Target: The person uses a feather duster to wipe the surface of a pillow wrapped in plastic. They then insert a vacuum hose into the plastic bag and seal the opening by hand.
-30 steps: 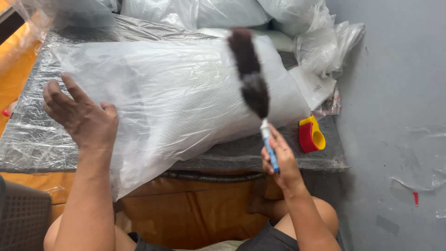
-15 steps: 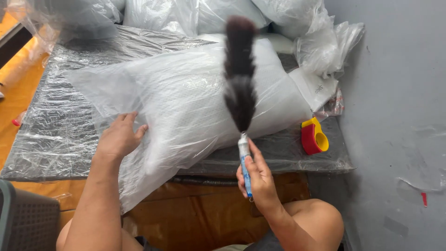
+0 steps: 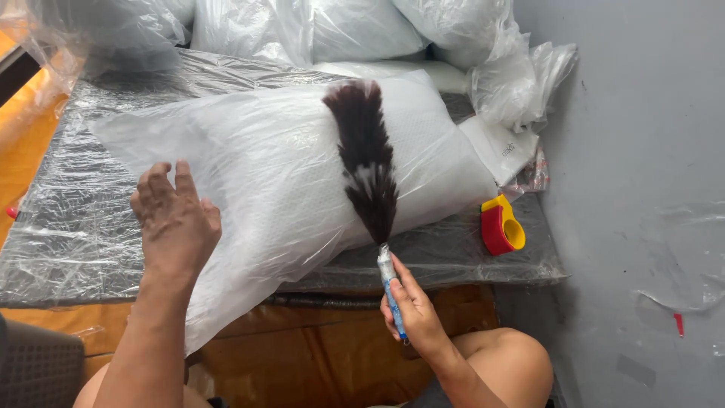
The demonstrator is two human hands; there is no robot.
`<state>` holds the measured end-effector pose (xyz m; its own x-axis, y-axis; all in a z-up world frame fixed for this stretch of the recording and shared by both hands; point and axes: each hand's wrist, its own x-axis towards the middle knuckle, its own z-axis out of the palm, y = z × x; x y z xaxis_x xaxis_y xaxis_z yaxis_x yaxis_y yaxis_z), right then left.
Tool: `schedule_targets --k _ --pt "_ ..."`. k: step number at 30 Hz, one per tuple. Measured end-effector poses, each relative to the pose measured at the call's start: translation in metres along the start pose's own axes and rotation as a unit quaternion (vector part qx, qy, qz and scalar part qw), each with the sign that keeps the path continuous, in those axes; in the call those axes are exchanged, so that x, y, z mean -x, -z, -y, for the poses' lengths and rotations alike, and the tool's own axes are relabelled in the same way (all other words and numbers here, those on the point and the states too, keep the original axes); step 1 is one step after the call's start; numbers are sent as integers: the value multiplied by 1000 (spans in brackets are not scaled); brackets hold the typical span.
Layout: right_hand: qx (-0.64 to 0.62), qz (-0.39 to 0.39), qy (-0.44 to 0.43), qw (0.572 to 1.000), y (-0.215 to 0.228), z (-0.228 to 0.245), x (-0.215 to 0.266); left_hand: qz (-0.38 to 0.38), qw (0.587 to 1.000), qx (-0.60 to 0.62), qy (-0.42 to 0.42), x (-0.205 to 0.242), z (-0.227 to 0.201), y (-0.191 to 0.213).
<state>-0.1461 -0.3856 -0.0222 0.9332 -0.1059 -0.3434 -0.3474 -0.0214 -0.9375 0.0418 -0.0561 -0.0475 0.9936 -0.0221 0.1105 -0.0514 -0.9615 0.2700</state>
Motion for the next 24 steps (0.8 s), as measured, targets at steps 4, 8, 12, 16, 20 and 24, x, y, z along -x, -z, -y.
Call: schedule_targets --k 4,8,12,16,20,24 --pt "30 -20 5 999 4 -11 -5 66 987 100 -109 55 -40 51" --pt "43 -49 38 997 14 -27 -15 174 972 5 -159 76 -33 -11" --pt "-4 -71 51 996 22 -28 -17 144 975 -39 -167 74 -18 -27" --pt "-5 -101 75 992 28 -40 -23 127 986 -18 -105 69 -31 -9" --pt "248 -125 123 953 17 -43 -7 58 990 114 -56 61 -33 -5" --pt "309 -52 245 918 -2 -56 5 27 985 169 8 45 -35 -9"
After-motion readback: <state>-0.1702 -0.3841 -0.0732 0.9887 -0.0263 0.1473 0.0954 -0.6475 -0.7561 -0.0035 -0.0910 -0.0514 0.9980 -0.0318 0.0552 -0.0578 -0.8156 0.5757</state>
